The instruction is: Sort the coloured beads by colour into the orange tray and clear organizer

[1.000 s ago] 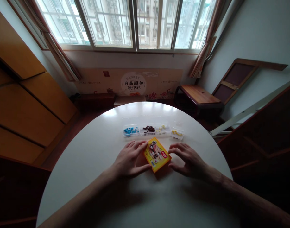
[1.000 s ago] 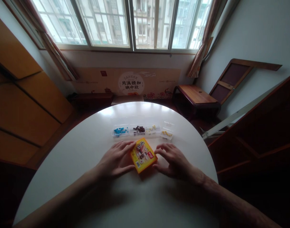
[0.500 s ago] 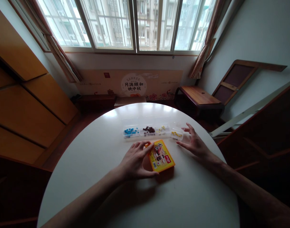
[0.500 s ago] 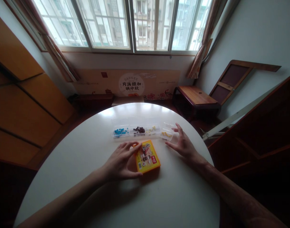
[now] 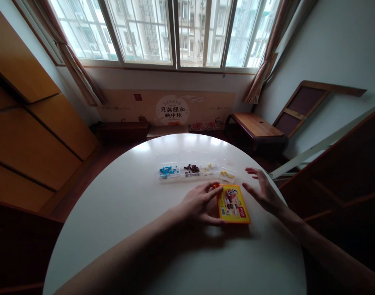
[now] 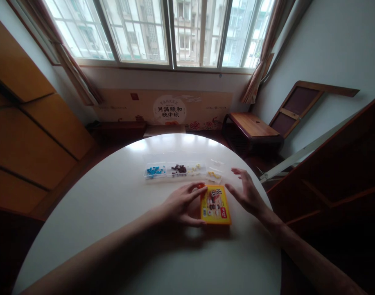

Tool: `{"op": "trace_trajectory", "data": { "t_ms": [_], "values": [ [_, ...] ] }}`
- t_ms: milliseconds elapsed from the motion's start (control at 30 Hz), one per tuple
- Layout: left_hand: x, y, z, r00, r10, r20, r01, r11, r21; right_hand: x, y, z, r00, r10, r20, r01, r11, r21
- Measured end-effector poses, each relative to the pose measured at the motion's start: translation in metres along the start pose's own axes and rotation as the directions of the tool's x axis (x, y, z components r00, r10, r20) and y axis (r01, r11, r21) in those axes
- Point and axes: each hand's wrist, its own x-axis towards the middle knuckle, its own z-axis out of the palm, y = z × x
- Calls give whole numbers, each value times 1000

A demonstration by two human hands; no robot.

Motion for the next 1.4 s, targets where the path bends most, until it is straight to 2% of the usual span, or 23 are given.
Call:
{"op": "trace_trajectory", "data": {
  "t_ms": [67, 200, 267, 433, 600, 733, 867, 967, 1033, 1133, 1200, 1267, 1333, 1400],
  "values": [
    [9, 1, 6, 1000, 12, -8, -12, 1000, 14, -14, -11, -11, 988, -96, 122, 95, 995, 18],
    [26, 2, 17, 999, 24, -21, -24, 1000, 15, -35, -26, -22, 918, -241, 314, 247, 969, 22],
    [32, 3, 21, 999, 35, -24, -35, 999, 13, -41, -25, -22, 900, -267, 344, 286, 958, -4],
    [31, 5, 17, 999, 47, -23, -46, 998, 41, -44, -16, -20, 896, -270, 352, 303, 952, -42],
    [0, -3, -8, 999, 11, -45, -6, 994, 112, -40, -14, -19, 888, -294, 354, 327, 944, -34],
    [-41, -24, -39, 979, -92, -183, 136, 961, 241, -38, -18, -20, 884, -290, 367, 333, 941, -56],
    [-84, -57, -70, 915, -183, -359, 303, 900, 315, -36, -38, -14, 901, -293, 319, 334, 939, -81],
    [-109, -83, -86, 823, -263, -504, 437, 860, 265, -29, -73, 4, 905, -332, 265, 358, 932, -58],
    [-118, -96, -93, 746, -338, -574, 510, 844, 165, -21, -103, 24, 898, -373, 233, 389, 921, -24],
    [-123, -110, -97, 648, -493, -581, 565, 822, -69, -7, -143, 62, 869, -390, 304, 390, 919, 65],
    [-122, -116, -97, 624, -553, -553, 561, 809, -175, 1, -160, 88, 844, -399, 358, 389, 915, 105],
    [-120, -122, -97, 622, -575, -532, 540, 807, -240, 7, -168, 112, 822, -401, 405, 392, 914, 109],
    [-117, -130, -98, 627, -583, -517, 513, 808, -290, 10, -169, 127, 790, -417, 448, 415, 903, 109],
    [-112, -141, -98, 638, -579, -508, 483, 814, -322, 11, -167, 135, 779, -429, 457, 435, 895, 98]
  ]
}}
